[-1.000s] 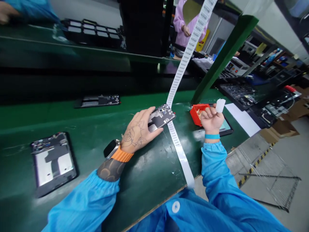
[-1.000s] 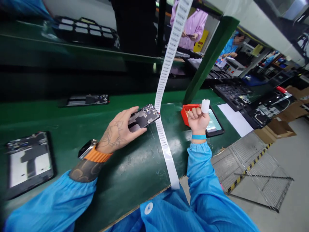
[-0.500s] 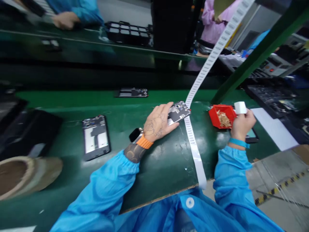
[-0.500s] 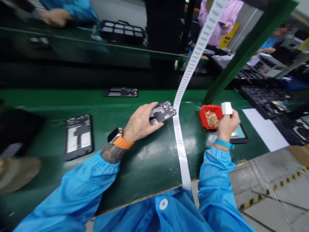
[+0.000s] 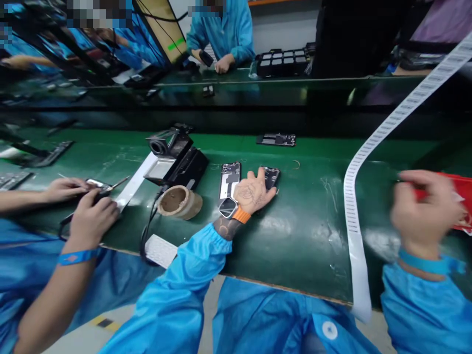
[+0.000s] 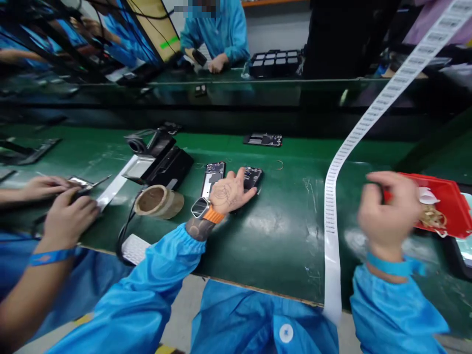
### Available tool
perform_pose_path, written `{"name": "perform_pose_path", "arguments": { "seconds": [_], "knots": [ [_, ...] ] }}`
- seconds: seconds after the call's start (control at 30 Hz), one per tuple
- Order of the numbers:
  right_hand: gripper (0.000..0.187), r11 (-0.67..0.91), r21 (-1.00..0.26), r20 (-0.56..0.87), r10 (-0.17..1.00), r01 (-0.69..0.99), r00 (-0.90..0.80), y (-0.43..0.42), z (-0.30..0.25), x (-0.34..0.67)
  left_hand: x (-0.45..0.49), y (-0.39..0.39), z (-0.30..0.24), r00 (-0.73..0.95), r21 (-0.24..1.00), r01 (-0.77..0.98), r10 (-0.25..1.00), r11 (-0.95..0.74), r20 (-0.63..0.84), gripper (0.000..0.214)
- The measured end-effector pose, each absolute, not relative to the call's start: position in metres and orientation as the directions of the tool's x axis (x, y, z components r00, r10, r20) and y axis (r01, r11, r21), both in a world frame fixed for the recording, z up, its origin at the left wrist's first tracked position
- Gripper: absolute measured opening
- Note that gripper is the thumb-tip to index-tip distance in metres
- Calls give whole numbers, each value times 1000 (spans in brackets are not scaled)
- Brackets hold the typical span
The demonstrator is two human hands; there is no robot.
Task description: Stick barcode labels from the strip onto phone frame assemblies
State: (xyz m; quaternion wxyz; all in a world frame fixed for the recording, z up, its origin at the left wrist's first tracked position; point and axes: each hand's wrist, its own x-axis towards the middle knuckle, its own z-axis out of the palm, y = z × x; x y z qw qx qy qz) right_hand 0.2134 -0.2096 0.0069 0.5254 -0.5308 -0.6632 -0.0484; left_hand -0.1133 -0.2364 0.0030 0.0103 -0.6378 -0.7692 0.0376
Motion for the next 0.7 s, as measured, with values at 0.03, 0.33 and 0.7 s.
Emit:
{"name": "perform_pose_path", "arguments": {
  "seconds": [0.03, 0.33, 0.7],
  "knots": [
    [18, 514, -448, 741, 671, 732, -18, -213, 5, 197, -119, -235, 3, -193, -105, 976, 981, 189, -30, 75],
    [12, 641, -471, 571, 745, 606, -344, -226, -6, 179, -133, -199, 11, -39, -245, 969, 994, 13, -105, 76],
    [16, 456, -504, 443, 866, 734, -233, -194, -27, 185, -93, -25, 24, 270, -81, 953, 942, -290, -197, 77]
  ]
}}
